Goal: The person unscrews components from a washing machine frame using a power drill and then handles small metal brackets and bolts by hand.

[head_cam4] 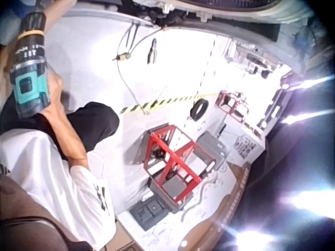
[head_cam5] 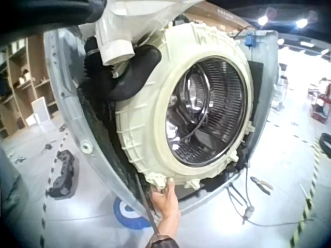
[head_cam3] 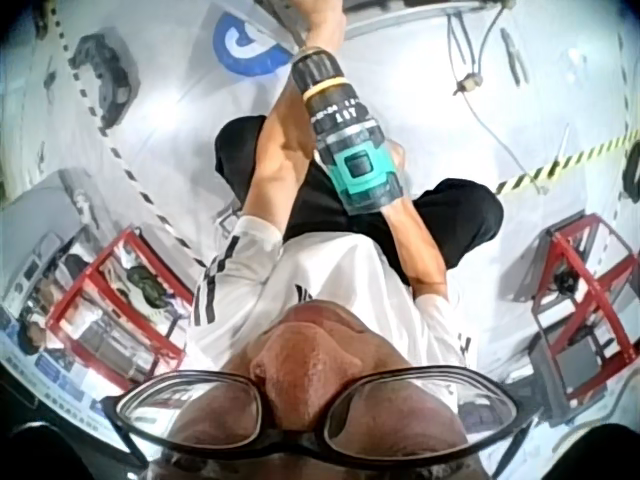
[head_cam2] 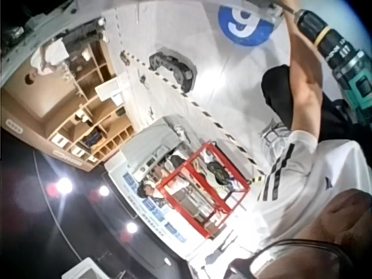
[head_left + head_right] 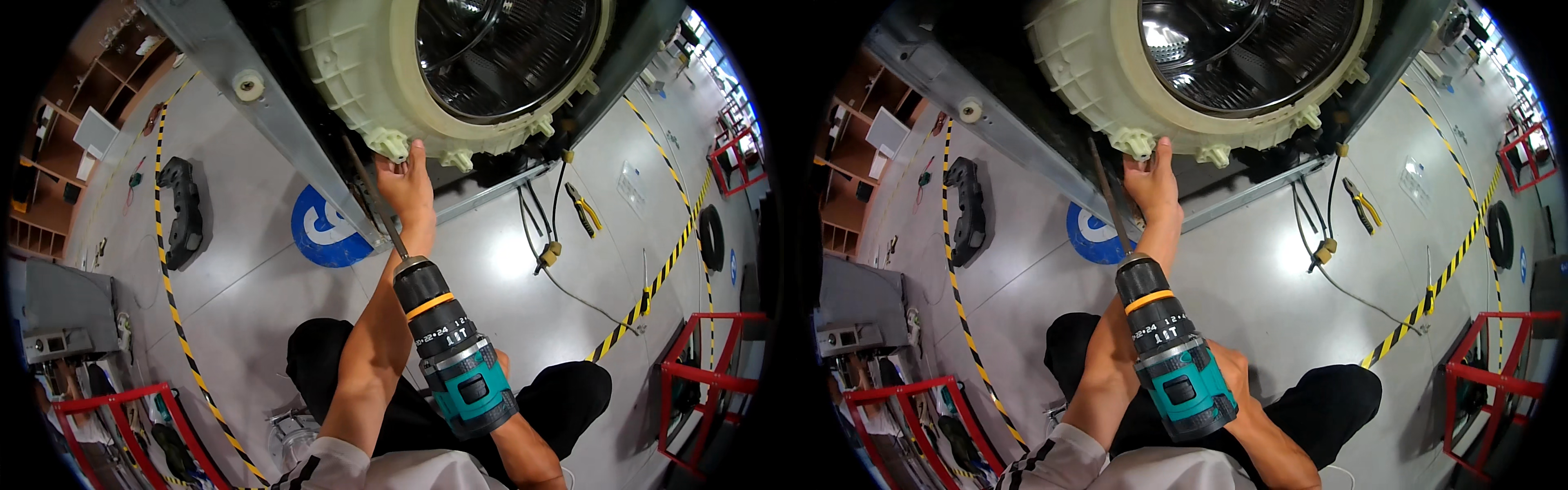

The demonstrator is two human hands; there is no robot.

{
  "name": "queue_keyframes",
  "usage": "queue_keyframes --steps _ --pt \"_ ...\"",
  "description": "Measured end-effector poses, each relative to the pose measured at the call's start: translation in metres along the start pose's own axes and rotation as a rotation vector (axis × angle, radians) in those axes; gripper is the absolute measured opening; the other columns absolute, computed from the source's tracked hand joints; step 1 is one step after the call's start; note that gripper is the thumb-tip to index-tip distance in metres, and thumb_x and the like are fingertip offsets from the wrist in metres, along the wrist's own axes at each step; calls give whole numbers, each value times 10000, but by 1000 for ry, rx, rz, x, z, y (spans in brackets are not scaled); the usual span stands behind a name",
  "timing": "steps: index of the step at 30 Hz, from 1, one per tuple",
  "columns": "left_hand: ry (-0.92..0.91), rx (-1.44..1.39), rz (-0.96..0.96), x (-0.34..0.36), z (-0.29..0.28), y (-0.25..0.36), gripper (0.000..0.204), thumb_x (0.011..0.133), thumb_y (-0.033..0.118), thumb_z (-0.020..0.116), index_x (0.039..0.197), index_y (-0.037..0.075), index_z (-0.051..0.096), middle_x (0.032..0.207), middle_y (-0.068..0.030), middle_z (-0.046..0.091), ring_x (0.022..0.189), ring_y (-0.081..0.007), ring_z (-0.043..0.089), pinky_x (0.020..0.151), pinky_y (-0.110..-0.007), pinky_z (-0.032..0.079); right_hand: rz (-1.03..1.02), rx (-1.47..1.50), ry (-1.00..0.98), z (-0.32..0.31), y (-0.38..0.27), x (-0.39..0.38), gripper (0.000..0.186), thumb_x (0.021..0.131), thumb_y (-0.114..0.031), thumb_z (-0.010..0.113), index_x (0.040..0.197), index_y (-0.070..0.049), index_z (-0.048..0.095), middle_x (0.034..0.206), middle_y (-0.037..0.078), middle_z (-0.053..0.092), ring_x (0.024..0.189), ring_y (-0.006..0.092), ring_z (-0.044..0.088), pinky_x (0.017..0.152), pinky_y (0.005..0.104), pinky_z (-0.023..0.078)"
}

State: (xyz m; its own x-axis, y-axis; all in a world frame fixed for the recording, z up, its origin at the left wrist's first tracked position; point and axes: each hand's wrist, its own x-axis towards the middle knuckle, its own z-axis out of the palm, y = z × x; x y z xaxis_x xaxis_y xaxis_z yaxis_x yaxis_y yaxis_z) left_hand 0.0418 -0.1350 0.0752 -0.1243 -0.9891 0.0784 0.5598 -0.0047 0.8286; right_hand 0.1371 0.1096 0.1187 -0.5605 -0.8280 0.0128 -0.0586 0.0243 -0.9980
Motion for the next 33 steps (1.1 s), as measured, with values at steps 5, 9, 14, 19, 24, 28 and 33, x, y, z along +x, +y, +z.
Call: queue_keyframes --steps 5,9,14,19,24,28,33 --pt "3 10 8 1 -1 -1 441 814 -3 607 1221 -20 438 1192 -102 523 1053 -158 530 898 -258 412 47 6 8 3 4 4 169 650 -56 686 765 -13 570 651 86 557 521 220 571 475 289 454" --pt "4 -32 45 2 3 0 438 814 20 620 1205 -33 431 1158 -113 528 1013 -164 539 889 -270 420 15 -5 -16 3 14 3 158 649 -51 679 742 -14 558 645 87 550 514 223 563 467 287 446" --pt "0 -2 5 -1 4 3 464 825 17 604 1250 -17 419 1222 -100 509 1086 -163 512 926 -264 387 -52 12 -2 1 0 8 153 651 -45 665 750 2 558 656 96 555 519 230 565 470 292 451" --pt "-5 22 1 -1 4 3 484 832 23 595 1273 -17 397 1247 -106 493 1105 -172 502 936 -268 381 -102 -31 -2 -1 -11 13 168 654 -42 657 782 20 568 688 112 572 540 242 578 488 298 465" --pt "20 11 39 1 3 0 441 833 60 602 1222 -38 419 1185 -126 524 1037 -179 530 907 -279 408 -257 -193 -34 -3 -14 17 187 654 -42 657 809 23 576 717 124 589 564 253 592 504 302 476" --pt "6 15 51 3 2 -1 425 831 78 613 1203 -35 439 1170 -121 540 1025 -174 537 892 -275 409 -333 -265 -29 0 -13 19 201 649 -40 659 822 21 577 724 127 591 572 259 594 512 308 480" --pt "24 32 54 2 3 0 413 826 88 626 1180 -35 453 1146 -116 556 1008 -173 545 880 -273 412 -183 -105 -14 5 -7 17 186 649 -43 658 803 15 570 698 120 573 557 255 578 500 303 467"
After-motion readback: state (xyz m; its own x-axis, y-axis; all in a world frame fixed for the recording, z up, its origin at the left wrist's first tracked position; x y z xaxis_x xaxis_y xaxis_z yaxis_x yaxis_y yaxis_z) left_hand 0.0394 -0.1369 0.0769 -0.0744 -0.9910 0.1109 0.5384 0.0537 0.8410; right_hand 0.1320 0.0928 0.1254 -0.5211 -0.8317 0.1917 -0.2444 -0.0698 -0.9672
